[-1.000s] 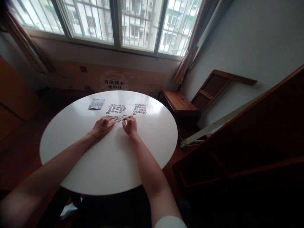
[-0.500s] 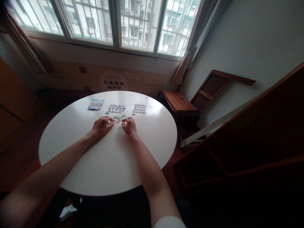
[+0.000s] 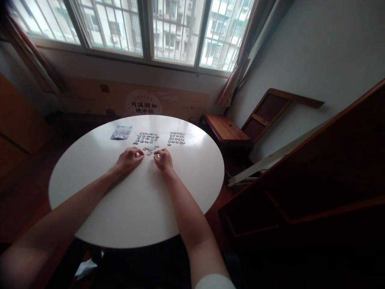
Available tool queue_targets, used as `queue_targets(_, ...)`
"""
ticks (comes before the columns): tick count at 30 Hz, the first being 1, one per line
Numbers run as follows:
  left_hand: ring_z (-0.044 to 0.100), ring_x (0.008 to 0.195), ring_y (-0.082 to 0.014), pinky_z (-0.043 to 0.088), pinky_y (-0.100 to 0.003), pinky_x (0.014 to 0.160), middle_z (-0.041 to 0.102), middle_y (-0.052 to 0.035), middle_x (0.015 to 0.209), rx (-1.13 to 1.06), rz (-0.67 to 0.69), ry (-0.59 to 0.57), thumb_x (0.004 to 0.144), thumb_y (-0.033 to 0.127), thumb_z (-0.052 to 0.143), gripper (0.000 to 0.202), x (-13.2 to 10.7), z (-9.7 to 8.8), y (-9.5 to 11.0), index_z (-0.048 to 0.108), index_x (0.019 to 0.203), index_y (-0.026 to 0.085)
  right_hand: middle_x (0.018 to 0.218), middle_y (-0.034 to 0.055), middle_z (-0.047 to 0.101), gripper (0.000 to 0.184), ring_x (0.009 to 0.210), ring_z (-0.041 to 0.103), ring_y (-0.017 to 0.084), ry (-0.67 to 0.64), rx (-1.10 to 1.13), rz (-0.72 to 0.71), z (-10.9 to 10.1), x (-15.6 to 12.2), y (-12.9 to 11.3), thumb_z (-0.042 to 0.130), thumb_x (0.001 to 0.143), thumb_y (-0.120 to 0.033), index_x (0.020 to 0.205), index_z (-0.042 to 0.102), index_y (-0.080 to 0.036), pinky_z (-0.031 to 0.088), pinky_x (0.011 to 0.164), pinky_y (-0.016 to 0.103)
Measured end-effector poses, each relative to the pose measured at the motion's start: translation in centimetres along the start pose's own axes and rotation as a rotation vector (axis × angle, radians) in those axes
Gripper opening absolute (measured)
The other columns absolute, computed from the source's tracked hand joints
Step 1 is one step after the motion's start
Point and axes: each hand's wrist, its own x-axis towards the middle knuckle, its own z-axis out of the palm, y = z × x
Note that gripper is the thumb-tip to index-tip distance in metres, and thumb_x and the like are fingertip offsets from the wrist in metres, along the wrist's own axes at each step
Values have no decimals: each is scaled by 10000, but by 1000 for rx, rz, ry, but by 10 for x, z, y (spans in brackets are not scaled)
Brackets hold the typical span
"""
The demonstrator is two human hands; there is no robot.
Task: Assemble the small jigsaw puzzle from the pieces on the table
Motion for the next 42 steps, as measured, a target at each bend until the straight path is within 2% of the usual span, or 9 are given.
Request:
queue_targets(6, 578, 890, -236, 442, -327, 785, 641, -63, 930, 35, -104, 51, 765, 326, 577, 226, 1, 0, -2, 654, 937, 203, 929, 36, 582, 160, 749, 599, 126, -13, -8, 18, -1, -1, -3, 572, 804, -166, 846, 723, -201, 508, 782, 274)
queue_targets(9, 574, 899, -246, 440, -341, 806, 633, -74, 941, 59, -156, 19, 760, 348, 576, 242, 1, -2, -2, 660, 932, 201, 935, 37, 582, 161, 745, 600, 125, -23, -9, 26, -2, -1, -4, 571, 808, -170, 853, 722, -200, 508, 781, 275)
queue_targets(14, 569, 924, -243, 426, -353, 847, 631, -51, 951, 52, -146, -19, 766, 324, 556, 226, 1, -3, -1, 686, 937, 253, 946, 34, 584, 159, 765, 601, 124, -26, -14, 24, -2, -1, -5, 574, 809, -177, 860, 722, -204, 503, 794, 269)
queue_targets(19, 574, 927, -250, 420, -364, 846, 649, -62, 960, 8, -143, -19, 769, 351, 562, 225, 3, -1, -4, 695, 913, 242, 943, 38, 585, 152, 766, 598, 128, -35, -21, 19, -3, -1, -5, 579, 810, -176, 856, 721, -203, 502, 800, 279)
queue_targets(24, 612, 865, -242, 423, -340, 789, 693, -40, 876, -98, -192, -49, 711, 392, 617, 227, 7, 0, -8, 707, 844, 231, 940, 39, 588, 155, 766, 600, 134, -34, -28, 7, -3, -2, -5, 578, 808, -169, 849, 722, -209, 503, 796, 285)
queue_targets(29, 637, 811, -221, 419, -336, 789, 704, -12, 807, -180, -208, -58, 683, 360, 638, 204, 8, 0, -9, 700, 834, 237, 925, 40, 591, 149, 756, 598, 132, -30, -43, 0, -3, -2, -4, 580, 809, -172, 848, 720, -204, 501, 786, 279)
queue_targets(33, 619, 726, -185, 452, -304, 709, 705, -28, 819, -351, -134, -37, 672, 403, 657, 229, 8, 5, -12, 678, 789, 208, 908, 35, 604, 144, 745, 599, 131, -35, -75, -20, -3, -2, -5, 580, 811, -180, 849, 717, -208, 496, 782, 274)
queue_targets(39, 615, 702, -178, 478, -290, 635, 688, -86, 829, -786, 11, -38, 656, 488, 690, 385, 13, 10, -11, 663, 799, 131, 889, 17, 630, 184, 704, 610, 117, -68, -55, -80, -5, -4, -9, 553, 830, -181, 948, 690, -215, 497, 763, 268)
queue_targets(42, 616, 698, -175, 475, -280, 612, 684, -82, 822, -868, 27, -68, 652, 478, 719, 384, 11, 10, -6, 664, 807, 131, 888, 4, 634, 198, 692, 608, 106, -110, -43, -113, -7, -6, -11, 579, 820, -193, 990, 674, -229, 496, 751, 257)
